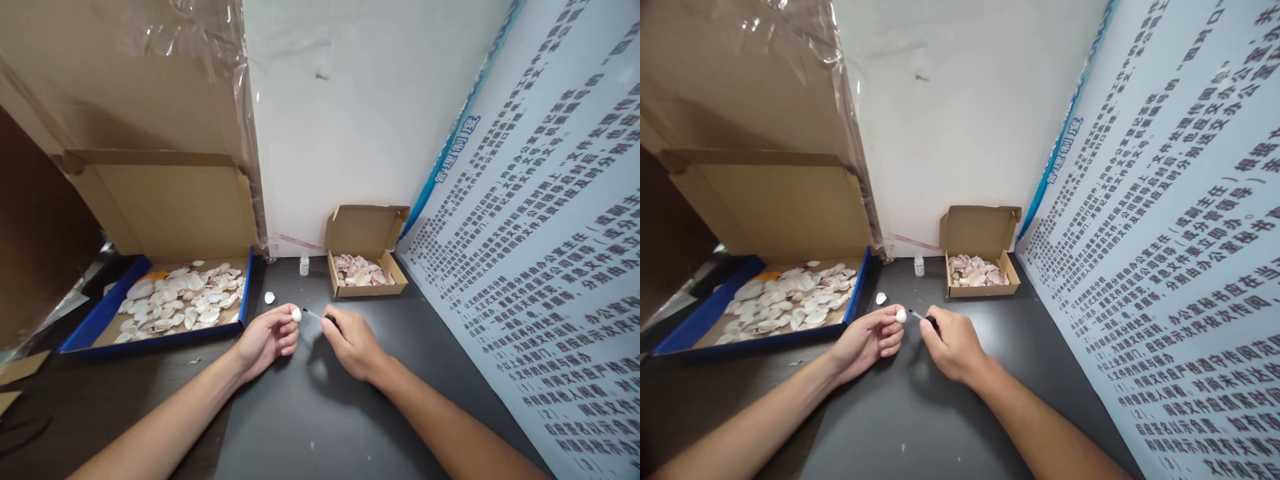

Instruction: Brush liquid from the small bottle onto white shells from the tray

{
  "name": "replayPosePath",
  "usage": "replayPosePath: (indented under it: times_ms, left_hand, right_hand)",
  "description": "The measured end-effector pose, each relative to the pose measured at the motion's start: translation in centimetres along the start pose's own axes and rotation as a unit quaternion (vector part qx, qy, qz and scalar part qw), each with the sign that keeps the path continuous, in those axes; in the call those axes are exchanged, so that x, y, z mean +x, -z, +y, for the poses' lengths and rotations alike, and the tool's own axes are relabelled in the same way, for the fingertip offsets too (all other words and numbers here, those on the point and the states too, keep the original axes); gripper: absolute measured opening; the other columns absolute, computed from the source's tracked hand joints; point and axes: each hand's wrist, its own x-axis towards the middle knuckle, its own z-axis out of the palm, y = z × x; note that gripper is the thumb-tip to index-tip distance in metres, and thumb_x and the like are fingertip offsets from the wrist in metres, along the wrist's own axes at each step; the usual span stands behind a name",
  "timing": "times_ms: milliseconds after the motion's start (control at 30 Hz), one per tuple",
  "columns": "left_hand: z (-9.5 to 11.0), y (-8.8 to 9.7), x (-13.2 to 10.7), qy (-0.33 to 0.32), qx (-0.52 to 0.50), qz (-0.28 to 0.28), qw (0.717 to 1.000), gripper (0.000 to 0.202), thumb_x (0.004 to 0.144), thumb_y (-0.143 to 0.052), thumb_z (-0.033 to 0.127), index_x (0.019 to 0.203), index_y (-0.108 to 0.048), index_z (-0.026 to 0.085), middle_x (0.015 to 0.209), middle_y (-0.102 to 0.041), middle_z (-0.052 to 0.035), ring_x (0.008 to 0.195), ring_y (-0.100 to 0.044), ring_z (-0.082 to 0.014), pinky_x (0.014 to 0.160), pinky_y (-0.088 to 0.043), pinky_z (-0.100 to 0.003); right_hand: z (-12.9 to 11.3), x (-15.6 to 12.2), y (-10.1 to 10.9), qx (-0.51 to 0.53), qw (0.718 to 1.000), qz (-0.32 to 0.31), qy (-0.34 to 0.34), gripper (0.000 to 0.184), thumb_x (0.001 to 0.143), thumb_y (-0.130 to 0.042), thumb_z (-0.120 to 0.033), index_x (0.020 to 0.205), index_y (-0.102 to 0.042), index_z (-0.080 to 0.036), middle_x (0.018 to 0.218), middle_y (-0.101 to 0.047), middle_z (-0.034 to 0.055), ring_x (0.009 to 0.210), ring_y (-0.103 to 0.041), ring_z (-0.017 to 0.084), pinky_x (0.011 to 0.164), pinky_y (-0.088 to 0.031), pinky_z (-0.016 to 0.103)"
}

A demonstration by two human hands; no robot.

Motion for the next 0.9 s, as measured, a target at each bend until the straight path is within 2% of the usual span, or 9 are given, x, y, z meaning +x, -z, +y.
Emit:
replayPosePath:
  times_ms: [133, 267, 433, 567, 733, 800, 900]
  left_hand:
    - [-0.1, 0.2, 0.0, 0.004, -0.005, -0.003, 1.0, 0.005, 0.082, -0.051, 0.019, 0.081, -0.046, 0.017, 0.058, -0.029, 0.0067, 0.046, -0.029, -0.0036, 0.046, -0.026, -0.018]
    - [0.0, 0.3, 0.0, -0.009, 0.003, -0.006, 1.0, 0.008, 0.083, -0.052, 0.02, 0.081, -0.045, 0.017, 0.058, -0.026, 0.0069, 0.047, -0.027, -0.0035, 0.046, -0.024, -0.018]
    - [-0.1, 0.1, 0.0, -0.004, 0.0, 0.0, 1.0, 0.011, 0.082, -0.054, 0.021, 0.081, -0.043, 0.018, 0.058, -0.027, 0.0073, 0.046, -0.026, -0.0035, 0.045, -0.023, -0.018]
    - [0.0, 0.2, 0.1, -0.01, 0.001, -0.004, 1.0, 0.01, 0.082, -0.053, 0.021, 0.08, -0.043, 0.018, 0.057, -0.026, 0.0073, 0.046, -0.027, -0.0035, 0.046, -0.024, -0.017]
    - [0.2, 0.1, 0.1, -0.028, 0.0, -0.005, 1.0, 0.009, 0.08, -0.053, 0.02, 0.079, -0.045, 0.017, 0.058, -0.028, 0.0072, 0.046, -0.028, -0.0031, 0.045, -0.026, -0.017]
    - [0.2, 0.2, 0.1, -0.028, -0.003, -0.011, 1.0, 0.008, 0.08, -0.053, 0.019, 0.079, -0.045, 0.017, 0.058, -0.028, 0.0071, 0.045, -0.028, -0.0033, 0.045, -0.027, -0.017]
    - [0.1, 0.4, 0.2, -0.025, -0.002, -0.021, 0.999, 0.006, 0.08, -0.053, 0.018, 0.079, -0.047, 0.017, 0.057, -0.029, 0.007, 0.045, -0.03, -0.0035, 0.045, -0.028, -0.017]
  right_hand:
    - [-0.1, 0.1, 0.0, 0.013, 0.999, -0.021, 0.03, 0.028, 0.094, -0.036, -0.036, 0.071, -0.037, -0.02, 0.065, -0.046, -0.0018, 0.061, -0.042, 0.013, 0.06, -0.026, 0.026]
    - [-0.1, 0.1, 0.0, -0.032, 0.999, 0.012, -0.023, 0.03, 0.093, -0.038, -0.037, 0.069, -0.035, -0.019, 0.062, -0.043, -0.0022, 0.059, -0.039, 0.013, 0.059, -0.024, 0.027]
    - [0.1, 0.1, -0.3, 0.029, 0.999, -0.015, 0.038, 0.028, 0.094, -0.037, -0.036, 0.071, -0.038, -0.019, 0.065, -0.044, -0.002, 0.062, -0.042, 0.013, 0.06, -0.027, 0.026]
    - [0.4, 0.4, -0.6, 0.024, 1.0, 0.002, 0.007, 0.029, 0.093, -0.041, -0.037, 0.07, -0.04, -0.019, 0.063, -0.043, -0.003, 0.06, -0.04, 0.012, 0.059, -0.027, 0.026]
    - [0.6, 0.8, -0.3, 0.106, 0.993, 0.055, 0.015, 0.034, 0.097, -0.036, -0.04, 0.071, -0.04, -0.02, 0.062, -0.041, -0.0029, 0.059, -0.04, 0.012, 0.059, -0.03, 0.027]
    - [0.9, 0.7, -0.5, 0.127, 0.99, 0.058, 0.02, 0.035, 0.098, -0.034, -0.041, 0.07, -0.039, -0.02, 0.061, -0.04, -0.003, 0.058, -0.039, 0.012, 0.059, -0.031, 0.028]
    - [1.5, 0.5, -0.9, 0.181, 0.982, 0.058, -0.008, 0.033, 0.098, -0.034, -0.041, 0.073, -0.04, -0.021, 0.059, -0.039, -0.004, 0.054, -0.038, 0.012, 0.055, -0.031, 0.028]
